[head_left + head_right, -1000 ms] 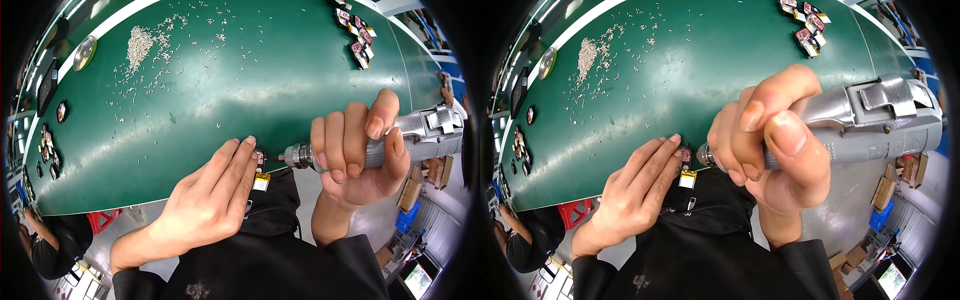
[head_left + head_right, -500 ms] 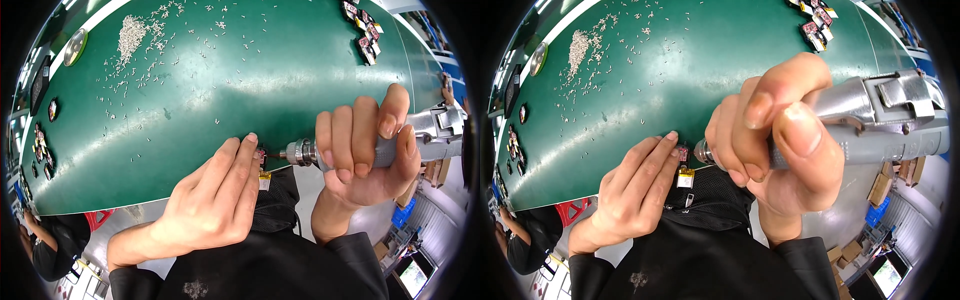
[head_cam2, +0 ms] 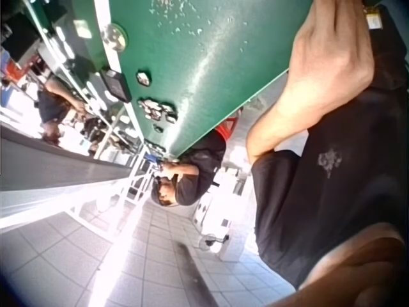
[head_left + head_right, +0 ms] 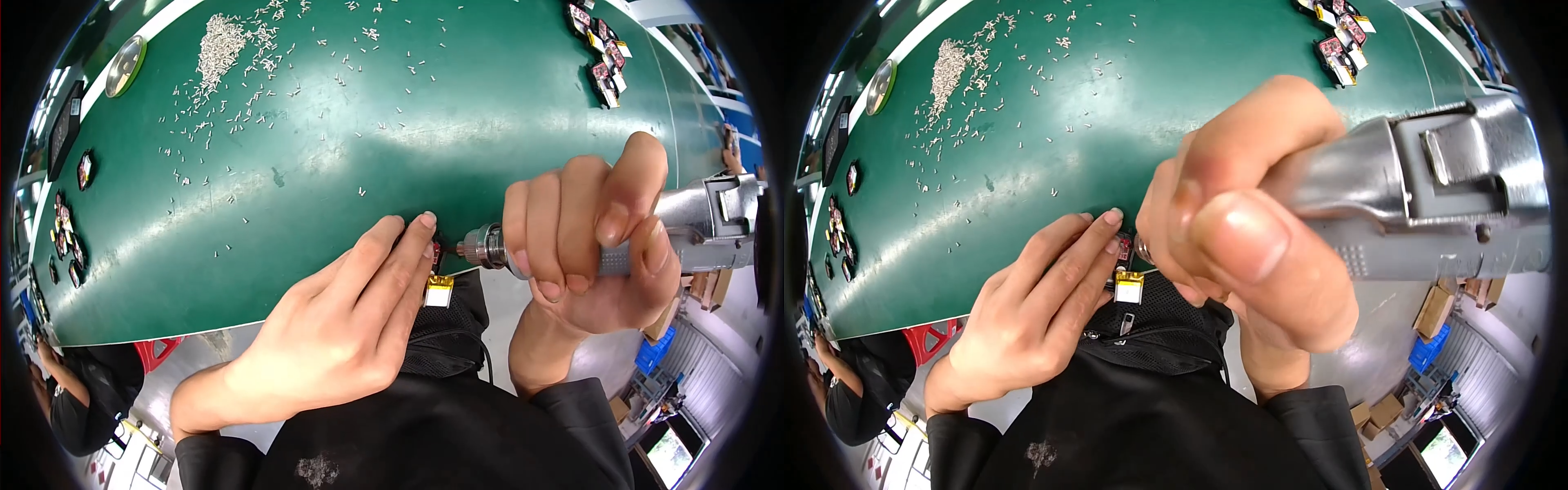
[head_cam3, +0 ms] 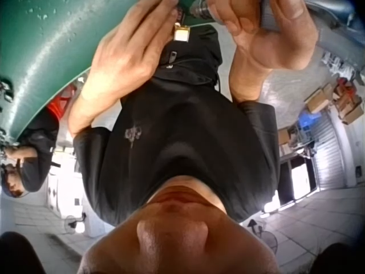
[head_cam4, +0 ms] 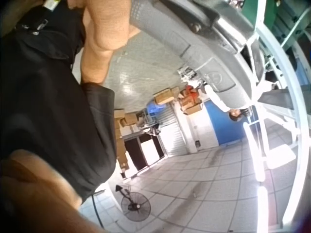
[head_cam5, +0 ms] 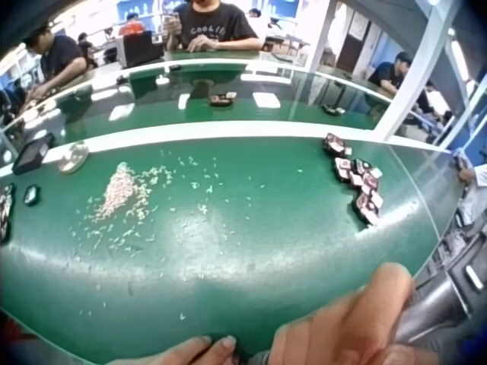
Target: Using an electric screwdriver to assemble small electronic components on a factory assembly line conveyor.
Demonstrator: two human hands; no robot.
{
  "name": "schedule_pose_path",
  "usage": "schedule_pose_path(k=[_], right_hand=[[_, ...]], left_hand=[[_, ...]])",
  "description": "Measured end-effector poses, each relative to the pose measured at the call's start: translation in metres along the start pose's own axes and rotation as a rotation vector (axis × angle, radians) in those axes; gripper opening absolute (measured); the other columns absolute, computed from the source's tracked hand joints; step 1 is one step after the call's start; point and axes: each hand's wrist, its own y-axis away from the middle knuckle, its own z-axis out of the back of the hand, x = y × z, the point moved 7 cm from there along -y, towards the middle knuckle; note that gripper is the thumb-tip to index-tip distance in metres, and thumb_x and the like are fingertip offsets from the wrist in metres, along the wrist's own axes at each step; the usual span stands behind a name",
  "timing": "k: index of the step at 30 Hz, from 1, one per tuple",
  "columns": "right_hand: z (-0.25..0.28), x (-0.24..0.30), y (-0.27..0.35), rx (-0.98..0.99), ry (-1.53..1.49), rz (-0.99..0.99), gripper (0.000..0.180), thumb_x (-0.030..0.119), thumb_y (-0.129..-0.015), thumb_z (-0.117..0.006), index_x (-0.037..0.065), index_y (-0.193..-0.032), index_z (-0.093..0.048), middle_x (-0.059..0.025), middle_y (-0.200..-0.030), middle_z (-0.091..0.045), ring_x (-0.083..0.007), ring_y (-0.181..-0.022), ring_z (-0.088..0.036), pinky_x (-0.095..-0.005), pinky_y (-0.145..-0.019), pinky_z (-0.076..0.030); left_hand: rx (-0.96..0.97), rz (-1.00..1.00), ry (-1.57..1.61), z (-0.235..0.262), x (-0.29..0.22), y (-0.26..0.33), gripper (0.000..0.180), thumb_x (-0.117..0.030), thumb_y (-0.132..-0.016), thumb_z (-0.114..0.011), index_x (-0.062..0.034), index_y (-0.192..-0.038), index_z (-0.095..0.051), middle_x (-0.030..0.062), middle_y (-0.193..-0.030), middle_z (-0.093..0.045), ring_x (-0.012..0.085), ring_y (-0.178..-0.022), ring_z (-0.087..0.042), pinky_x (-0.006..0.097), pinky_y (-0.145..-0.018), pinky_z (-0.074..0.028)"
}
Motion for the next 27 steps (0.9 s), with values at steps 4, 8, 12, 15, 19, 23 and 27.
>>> schedule_pose_path(k=[4, 8, 12, 15, 19, 23, 27], right_hand=[[-0.009, 0.003, -0.002, -0.014, 0.156, -0.021, 0.019, 0.025, -0.095, -0.046, 0.009, -0.088, -0.041, 0.0006, -0.053, -0.043, -0.0100, -0.041, -0.042, -0.0257, -0.051, -0.041], [-0.012, 0.000, -0.004, 0.038, 0.122, -0.006, 0.017, 0.019, -0.090, -0.054, 0.006, -0.085, -0.044, 0.0000, -0.055, -0.045, -0.0102, -0.043, -0.043, -0.0246, -0.045, -0.036], [-0.017, -0.004, -0.010, 0.096, 0.077, 0.028, 0.018, 0.012, -0.084, -0.062, 0.004, -0.081, -0.047, -0.0007, -0.057, -0.047, -0.0105, -0.044, -0.044, -0.0235, -0.039, -0.032], [-0.017, -0.003, -0.012, 0.136, 0.114, -0.007, 0.018, 0.013, -0.082, -0.063, 0.005, -0.081, -0.047, 0.0006, -0.055, -0.046, -0.0107, -0.043, -0.045, -0.0266, -0.040, -0.033], [-0.021, -0.005, -0.017, 0.167, -0.067, -0.005, 0.015, 0.009, -0.071, -0.070, 0.002, -0.073, -0.058, -0.0067, -0.063, -0.060, -0.0108, -0.053, -0.054, -0.0231, -0.046, -0.039], [-0.038, 0.001, -0.026, 0.433, -0.163, 0.180, 0.013, 0.006, -0.074, -0.069, 0.000, -0.072, -0.058, -0.0047, -0.054, -0.057, -0.0170, -0.041, -0.052, -0.0288, -0.043, -0.041], [-0.035, 0.016, -0.023, 0.601, -0.446, 0.207, 0.011, 0.006, -0.075, -0.070, -0.001, -0.072, -0.063, -0.0062, -0.052, -0.058, -0.0162, -0.040, -0.052, -0.0272, -0.042, -0.041]], left_hand=[[0.068, -0.041, -0.035, -0.001, -0.001, 0.001, 0.042, -0.002, -0.060, -0.061, 0.0151, -0.098, -0.062, 0.0245, -0.111, -0.060, 0.0333, -0.100, -0.058, 0.036, -0.079, -0.054], [0.115, -0.027, -0.024, 0.004, -0.003, 0.002, 0.039, -0.005, -0.063, -0.061, 0.0147, -0.096, -0.064, 0.0241, -0.108, -0.061, 0.0308, -0.101, -0.057, 0.034, -0.085, -0.051], [0.130, -0.048, -0.086, 0.006, -0.004, 0.000, 0.039, -0.005, -0.063, -0.062, 0.0146, -0.097, -0.064, 0.0237, -0.108, -0.061, 0.0302, -0.101, -0.057, 0.033, -0.084, -0.051], [0.092, -0.067, -0.116, 0.003, -0.005, 0.003, 0.039, -0.005, -0.063, -0.062, 0.0143, -0.097, -0.064, 0.0239, -0.108, -0.062, 0.0298, -0.100, -0.057, 0.033, -0.084, -0.051], [0.010, -0.079, -0.111, 0.006, -0.003, 0.005, 0.038, -0.004, -0.063, -0.061, 0.0132, -0.098, -0.063, 0.0226, -0.109, -0.060, 0.0308, -0.102, -0.057, 0.034, -0.080, -0.053], [0.017, -0.070, -0.061, 0.011, 0.000, 0.008, 0.039, -0.002, -0.063, -0.061, 0.0117, -0.099, -0.062, 0.0204, -0.110, -0.058, 0.0304, -0.103, -0.057, 0.035, -0.077, -0.055], [-0.032, -0.008, -0.033, 0.026, 0.002, 0.031, 0.037, -0.002, -0.067, -0.063, 0.0086, -0.103, -0.061, 0.0183, -0.110, -0.060, 0.0286, -0.099, -0.060, 0.034, -0.078, -0.054]])
